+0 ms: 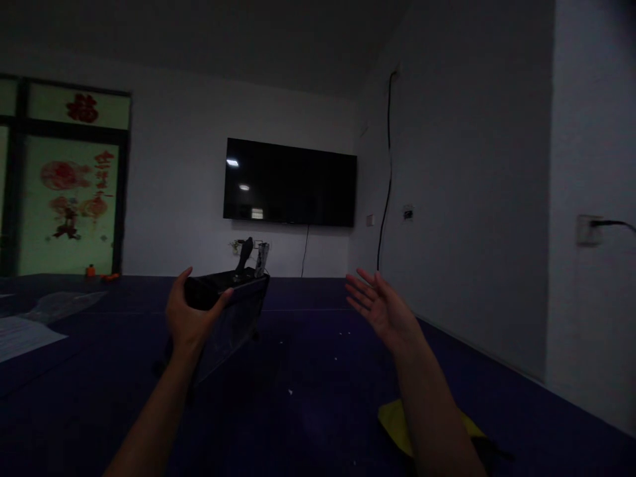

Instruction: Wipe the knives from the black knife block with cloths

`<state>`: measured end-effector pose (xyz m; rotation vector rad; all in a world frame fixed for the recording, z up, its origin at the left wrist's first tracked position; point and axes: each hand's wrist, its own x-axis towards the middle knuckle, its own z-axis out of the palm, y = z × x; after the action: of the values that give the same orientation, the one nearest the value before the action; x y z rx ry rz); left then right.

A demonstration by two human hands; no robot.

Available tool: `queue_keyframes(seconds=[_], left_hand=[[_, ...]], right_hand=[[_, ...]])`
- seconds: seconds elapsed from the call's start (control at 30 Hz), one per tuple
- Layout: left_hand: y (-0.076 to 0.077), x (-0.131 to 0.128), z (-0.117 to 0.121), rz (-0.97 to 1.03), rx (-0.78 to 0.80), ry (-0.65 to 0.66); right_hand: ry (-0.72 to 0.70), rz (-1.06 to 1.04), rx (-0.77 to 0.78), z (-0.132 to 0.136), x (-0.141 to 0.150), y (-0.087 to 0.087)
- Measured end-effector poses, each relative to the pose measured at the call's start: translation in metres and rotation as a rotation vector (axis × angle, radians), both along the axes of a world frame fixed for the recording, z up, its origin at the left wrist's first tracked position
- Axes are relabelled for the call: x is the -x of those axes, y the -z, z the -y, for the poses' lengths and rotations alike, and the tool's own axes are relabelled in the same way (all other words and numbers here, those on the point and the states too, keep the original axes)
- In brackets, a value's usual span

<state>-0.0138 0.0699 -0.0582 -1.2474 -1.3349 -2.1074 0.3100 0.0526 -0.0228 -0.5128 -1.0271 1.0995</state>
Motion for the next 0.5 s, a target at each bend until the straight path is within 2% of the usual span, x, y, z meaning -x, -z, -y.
queue_keyframes(seconds=[0.07, 0.1, 0.2, 0.23, 0.37, 0.5], left_hand=[[0.007, 0.011, -0.004, -0.032, 0.027, -0.104], [0.01, 0.017, -0.005, -0.024, 0.04, -0.14], [0.017, 0.031, -0.004, 0.064, 0.085, -0.188], [0.019, 0.035, -0.003, 0.086, 0.103, -0.183], [0.023, 0.044, 0.005, 0.13, 0.194, -0.142], [0.024, 0.045, 0.01, 0.216, 0.231, -0.126]], right_hand=[[0.072, 0.036, -0.038, -0.001, -0.004, -0.001], [0.152, 0.123, -0.059, -0.003, -0.007, -0.001], [0.521, 0.596, -0.064, -0.016, -0.021, 0.005], [0.598, 0.703, -0.029, -0.021, -0.028, 0.008], [0.683, 0.939, 0.163, -0.042, -0.064, 0.032], [0.577, 1.172, 0.43, -0.047, -0.095, 0.061]])
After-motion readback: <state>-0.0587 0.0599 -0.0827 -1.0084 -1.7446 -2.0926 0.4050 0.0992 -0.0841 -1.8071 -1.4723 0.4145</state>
